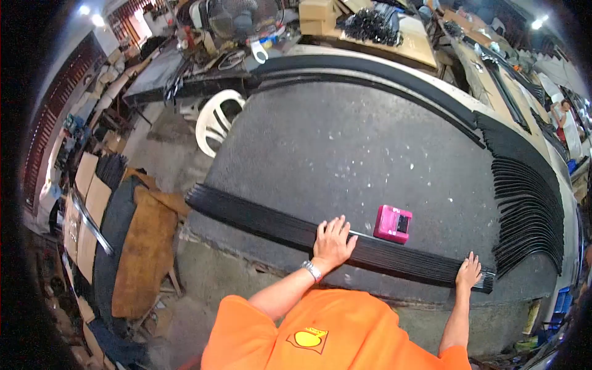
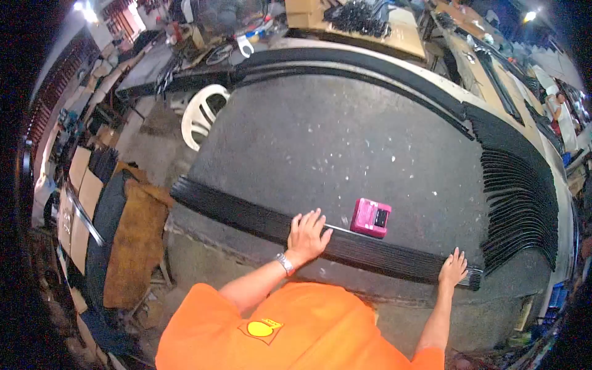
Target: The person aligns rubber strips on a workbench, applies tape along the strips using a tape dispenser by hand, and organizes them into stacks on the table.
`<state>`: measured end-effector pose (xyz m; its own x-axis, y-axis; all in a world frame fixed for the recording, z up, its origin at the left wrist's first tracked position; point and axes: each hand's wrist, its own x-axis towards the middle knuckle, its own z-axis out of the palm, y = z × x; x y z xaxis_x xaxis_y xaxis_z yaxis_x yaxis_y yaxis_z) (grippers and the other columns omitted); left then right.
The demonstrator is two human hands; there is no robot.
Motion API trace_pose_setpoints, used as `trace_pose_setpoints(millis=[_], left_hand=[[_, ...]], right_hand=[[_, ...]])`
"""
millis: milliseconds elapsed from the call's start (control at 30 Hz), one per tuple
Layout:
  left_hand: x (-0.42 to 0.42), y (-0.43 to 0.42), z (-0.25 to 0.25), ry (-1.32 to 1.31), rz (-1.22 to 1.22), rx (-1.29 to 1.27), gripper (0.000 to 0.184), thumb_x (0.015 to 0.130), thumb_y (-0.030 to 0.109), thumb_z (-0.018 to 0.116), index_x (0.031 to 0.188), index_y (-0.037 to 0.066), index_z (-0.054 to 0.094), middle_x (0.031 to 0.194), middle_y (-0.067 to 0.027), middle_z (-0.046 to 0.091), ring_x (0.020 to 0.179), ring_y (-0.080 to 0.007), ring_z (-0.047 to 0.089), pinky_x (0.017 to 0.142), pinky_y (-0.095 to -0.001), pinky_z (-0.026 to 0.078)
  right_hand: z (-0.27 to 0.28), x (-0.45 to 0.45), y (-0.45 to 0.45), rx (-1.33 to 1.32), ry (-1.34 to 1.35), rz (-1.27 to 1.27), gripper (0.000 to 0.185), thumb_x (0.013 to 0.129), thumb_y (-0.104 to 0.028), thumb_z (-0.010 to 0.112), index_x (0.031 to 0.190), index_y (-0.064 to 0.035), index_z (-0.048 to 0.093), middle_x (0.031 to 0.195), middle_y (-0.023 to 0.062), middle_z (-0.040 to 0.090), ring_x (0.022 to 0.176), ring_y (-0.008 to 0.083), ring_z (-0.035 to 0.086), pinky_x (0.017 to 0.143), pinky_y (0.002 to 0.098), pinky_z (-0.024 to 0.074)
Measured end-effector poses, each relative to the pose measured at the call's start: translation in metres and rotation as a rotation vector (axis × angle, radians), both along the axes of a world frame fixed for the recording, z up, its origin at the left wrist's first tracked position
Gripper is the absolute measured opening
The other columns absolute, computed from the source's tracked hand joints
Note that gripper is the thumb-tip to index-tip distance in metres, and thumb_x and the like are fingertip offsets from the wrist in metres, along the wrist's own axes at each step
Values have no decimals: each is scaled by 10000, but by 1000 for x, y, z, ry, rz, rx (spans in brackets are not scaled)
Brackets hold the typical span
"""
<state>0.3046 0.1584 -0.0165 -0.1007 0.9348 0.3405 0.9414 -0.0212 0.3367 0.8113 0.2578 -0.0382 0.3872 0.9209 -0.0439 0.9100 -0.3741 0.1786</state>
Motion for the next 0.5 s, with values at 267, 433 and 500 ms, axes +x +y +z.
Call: trace_pose_setpoints(millis=[267, 433, 500], left_hand=[[-1, -1, 2, -31, -22, -33, 443, 931, 378, 627, 1221, 46, 669, 1374, -151, 591, 1275, -296, 523, 1082, -520, 350], [-11, -5, 4, -227, -87, 18, 432, 924, 299, 650, 1288, 68, 615, 1414, -123, 544, 1289, -279, 506, 1088, -500, 343], [-18, -12, 11, -233, -125, 113, 493, 909, 243, 663, 1359, 69, 559, 1430, -136, 511, 1298, -292, 487, 1083, -493, 346]], right_hand=[[13, -8, 2, -56, 31, -53, 572, 1052, -399, 422, 1590, -244, 301, 1658, 90, 263, 1506, 330, 278, 1179, 629, 222], [40, -62, -39, 188, 149, -10, 688, 997, -364, 567, 1599, -202, 277, 1670, 125, 218, 1513, 334, 258, 1161, 646, 229], [47, -81, -71, 278, 193, 74, 695, 973, -329, 604, 1588, -204, 306, 1655, 118, 262, 1509, 314, 277, 1152, 641, 243]])
